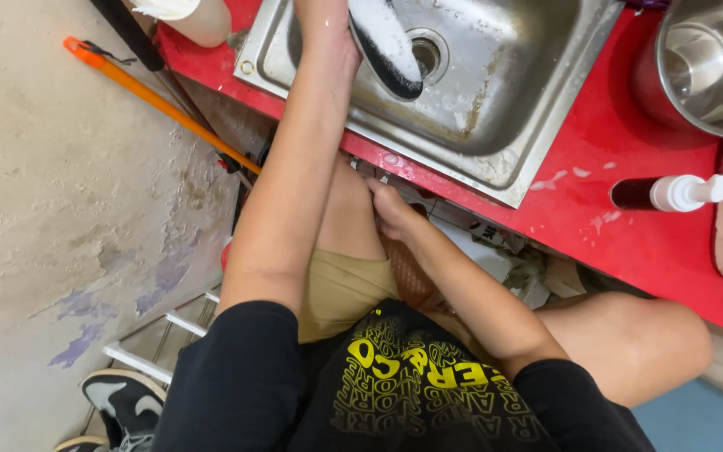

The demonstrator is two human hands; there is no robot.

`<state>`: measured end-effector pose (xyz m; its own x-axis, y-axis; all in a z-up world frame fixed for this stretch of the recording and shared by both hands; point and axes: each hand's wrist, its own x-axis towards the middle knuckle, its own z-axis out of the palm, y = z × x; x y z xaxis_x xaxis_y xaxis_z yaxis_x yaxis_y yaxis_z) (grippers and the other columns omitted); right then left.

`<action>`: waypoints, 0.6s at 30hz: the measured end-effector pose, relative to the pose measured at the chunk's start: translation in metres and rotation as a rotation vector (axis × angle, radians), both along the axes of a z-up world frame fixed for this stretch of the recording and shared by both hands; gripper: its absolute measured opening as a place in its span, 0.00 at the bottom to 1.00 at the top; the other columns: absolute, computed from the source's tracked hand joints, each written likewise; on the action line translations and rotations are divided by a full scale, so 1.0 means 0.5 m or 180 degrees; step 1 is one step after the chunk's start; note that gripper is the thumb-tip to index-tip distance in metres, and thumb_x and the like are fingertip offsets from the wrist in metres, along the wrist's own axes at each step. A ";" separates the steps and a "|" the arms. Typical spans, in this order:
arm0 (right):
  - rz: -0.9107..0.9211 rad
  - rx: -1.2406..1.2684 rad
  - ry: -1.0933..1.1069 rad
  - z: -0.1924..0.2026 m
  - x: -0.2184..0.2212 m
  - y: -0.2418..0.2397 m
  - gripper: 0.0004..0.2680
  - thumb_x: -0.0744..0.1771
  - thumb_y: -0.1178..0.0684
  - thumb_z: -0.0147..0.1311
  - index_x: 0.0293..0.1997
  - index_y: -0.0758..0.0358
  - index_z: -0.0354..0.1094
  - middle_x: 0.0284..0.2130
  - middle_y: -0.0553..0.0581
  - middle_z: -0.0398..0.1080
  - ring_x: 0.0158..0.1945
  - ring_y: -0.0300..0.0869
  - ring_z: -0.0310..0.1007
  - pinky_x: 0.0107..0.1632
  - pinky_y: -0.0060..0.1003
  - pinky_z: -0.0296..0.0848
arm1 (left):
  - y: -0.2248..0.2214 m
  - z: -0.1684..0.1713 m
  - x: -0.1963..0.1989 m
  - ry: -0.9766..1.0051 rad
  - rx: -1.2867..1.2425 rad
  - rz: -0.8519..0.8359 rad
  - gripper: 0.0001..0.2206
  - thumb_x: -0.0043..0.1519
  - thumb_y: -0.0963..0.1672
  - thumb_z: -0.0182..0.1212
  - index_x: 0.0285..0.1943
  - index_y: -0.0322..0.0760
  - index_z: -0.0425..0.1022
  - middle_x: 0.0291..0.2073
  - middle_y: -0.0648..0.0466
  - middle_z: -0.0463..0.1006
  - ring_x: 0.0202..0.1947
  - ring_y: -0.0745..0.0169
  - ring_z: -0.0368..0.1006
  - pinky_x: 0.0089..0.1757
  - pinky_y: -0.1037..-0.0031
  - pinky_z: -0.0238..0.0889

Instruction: Cleaning a shoe insole by applying foam and scrubbing it with a toothbrush in a sink.

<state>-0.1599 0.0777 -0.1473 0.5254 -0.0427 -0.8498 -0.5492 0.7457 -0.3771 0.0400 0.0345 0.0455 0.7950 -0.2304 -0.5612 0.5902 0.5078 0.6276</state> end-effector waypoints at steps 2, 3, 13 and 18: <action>0.0029 -0.0136 -0.0242 -0.022 -0.023 -0.007 0.08 0.66 0.46 0.48 0.32 0.54 0.70 0.26 0.53 0.75 0.27 0.44 0.71 0.28 0.39 0.63 | 0.002 0.006 -0.008 -0.0026 -0.0048 -0.0092 0.14 0.57 0.42 0.61 0.42 0.20 0.70 0.20 0.32 0.77 0.17 0.45 0.74 0.21 0.63 0.69; 0.0006 -0.0155 -0.0232 0.014 -0.039 -0.033 0.08 0.66 0.46 0.48 0.32 0.54 0.70 0.26 0.53 0.75 0.27 0.44 0.71 0.28 0.39 0.63 | 0.009 -0.001 -0.008 -0.0030 -0.0064 -0.0138 0.14 0.57 0.43 0.61 0.42 0.20 0.71 0.20 0.32 0.77 0.17 0.45 0.74 0.21 0.64 0.69; -0.0678 -0.2724 -0.1843 0.356 -0.074 -0.314 0.18 0.72 0.38 0.40 0.31 0.60 0.65 0.29 0.54 0.69 0.38 0.42 0.74 0.53 0.34 0.72 | -0.017 -0.050 -0.051 0.0259 -0.0186 0.0034 0.18 0.50 0.36 0.61 0.47 0.16 0.65 0.31 0.28 0.77 0.15 0.44 0.70 0.17 0.61 0.65; -0.0475 -0.5826 -0.1658 0.207 0.032 -0.428 0.15 0.72 0.59 0.52 0.23 0.59 0.77 0.23 0.51 0.69 0.30 0.37 0.70 0.35 0.37 0.63 | -0.019 -0.041 -0.079 0.0320 -0.0095 0.0013 0.24 0.49 0.35 0.61 0.53 0.24 0.56 0.27 0.30 0.74 0.11 0.46 0.65 0.15 0.57 0.59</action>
